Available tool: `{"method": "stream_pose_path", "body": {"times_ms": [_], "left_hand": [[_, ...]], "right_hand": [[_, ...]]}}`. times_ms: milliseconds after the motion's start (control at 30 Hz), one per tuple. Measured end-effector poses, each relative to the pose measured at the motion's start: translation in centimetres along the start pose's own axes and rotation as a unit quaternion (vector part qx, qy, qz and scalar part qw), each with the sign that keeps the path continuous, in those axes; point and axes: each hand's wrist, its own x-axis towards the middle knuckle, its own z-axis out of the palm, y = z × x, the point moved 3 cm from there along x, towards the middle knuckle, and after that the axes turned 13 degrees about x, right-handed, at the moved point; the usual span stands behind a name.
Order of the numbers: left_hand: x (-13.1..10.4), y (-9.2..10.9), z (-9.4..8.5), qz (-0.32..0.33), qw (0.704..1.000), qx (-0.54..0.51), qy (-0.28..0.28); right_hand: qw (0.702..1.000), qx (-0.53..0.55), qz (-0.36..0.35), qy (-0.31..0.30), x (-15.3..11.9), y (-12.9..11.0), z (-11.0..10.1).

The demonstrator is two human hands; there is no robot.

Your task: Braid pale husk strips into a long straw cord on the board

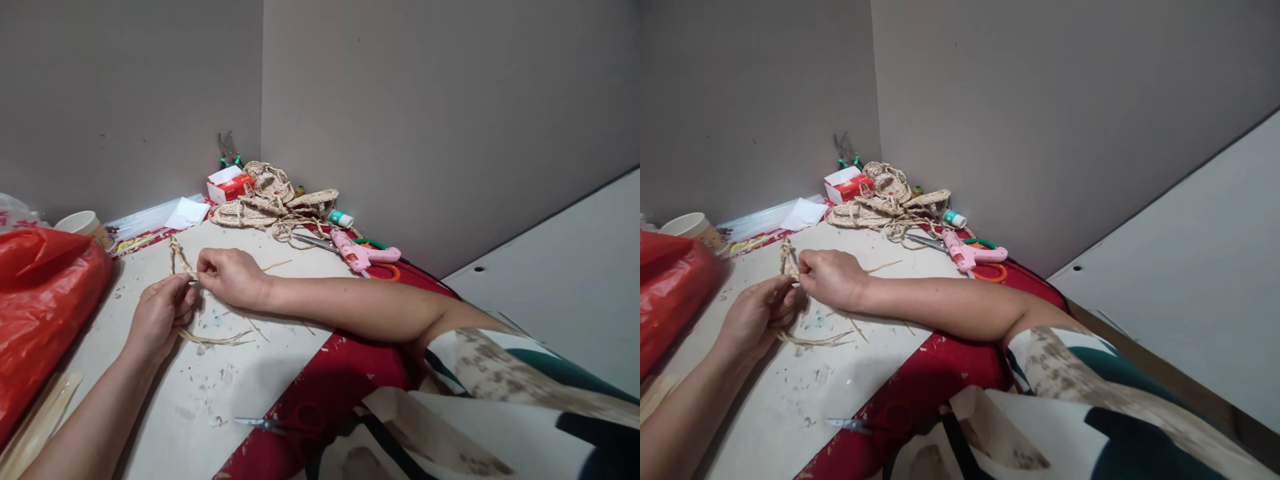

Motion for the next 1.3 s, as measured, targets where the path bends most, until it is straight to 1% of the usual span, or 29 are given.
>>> {"method": "stream_pose_path", "body": {"times_ms": [133, 200, 300, 400, 467, 500, 567, 600, 667, 700, 733, 833, 1000, 1100, 1200, 1300], "left_hand": [[0.3, -0.4, -0.1, 0.004, 1.0, 0.005, 0.001], [0.4, -0.7, -0.2, 0.005, 1.0, 0.007, 0.002], [0.6, -1.1, -0.3, 0.007, 1.0, 0.008, 0.007], [0.5, -1.0, -0.3, 0.005, 1.0, 0.01, 0.007], [0.5, -0.8, -0.2, 0.004, 1.0, 0.012, 0.007], [0.5, -0.7, -0.1, 0.004, 1.0, 0.012, 0.007], [0.5, -0.5, -0.1, 0.004, 1.0, 0.013, 0.007], [0.5, -0.5, -0.1, 0.003, 1.0, 0.015, 0.005], [0.4, -0.5, 0.0, 0.002, 1.0, 0.018, 0.003], [0.4, -0.5, 0.0, 0.001, 1.0, 0.021, 0.002], [0.4, -0.5, 0.0, 0.001, 1.0, 0.024, 0.002], [0.4, -0.5, 0.1, 0.004, 0.999, 0.034, 0.006], [0.4, -0.5, 0.2, 0.003, 0.999, 0.047, 0.016], [0.4, -0.4, 0.3, 0.004, 0.998, 0.054, 0.02], [0.2, 0.0, 0.3, 0.003, 0.998, 0.056, 0.017], [0.1, 0.2, 0.1, -0.008, 0.999, 0.033, 0.008]], "right_hand": [[0.999, -0.041, -0.001, -0.01, -0.1, -0.2, 0.2], [0.999, -0.041, -0.007, -0.03, -0.1, -0.3, 0.0], [0.998, -0.027, -0.02, -0.058, 0.0, -0.6, -0.8], [0.999, -0.008, -0.016, -0.045, 0.5, -0.6, -1.8], [0.999, 0.01, -0.003, -0.037, 1.0, -0.3, -2.1], [0.999, 0.024, 0.009, -0.044, 1.3, -0.1, -2.1], [0.991, 0.073, 0.05, -0.097, 1.8, 0.5, -1.5], [0.981, 0.109, 0.078, -0.137, 2.0, 0.9, -1.1], [0.951, 0.183, 0.128, -0.213, 2.1, 1.5, -0.4], [0.938, 0.21, 0.141, -0.237, 2.1, 1.6, -0.3], [0.931, 0.223, 0.143, -0.249, 2.2, 1.8, -0.3], [0.937, 0.212, 0.127, -0.249, 2.5, 1.9, -0.8], [0.931, 0.192, 0.152, -0.27, 2.7, 1.7, -1.2], [0.934, 0.176, 0.166, -0.263, 2.6, 1.5, -1.1], [0.924, 0.194, 0.192, -0.267, 2.4, 1.6, -0.8], [0.916, 0.215, 0.193, -0.277, 2.5, 1.8, -0.7]]}}
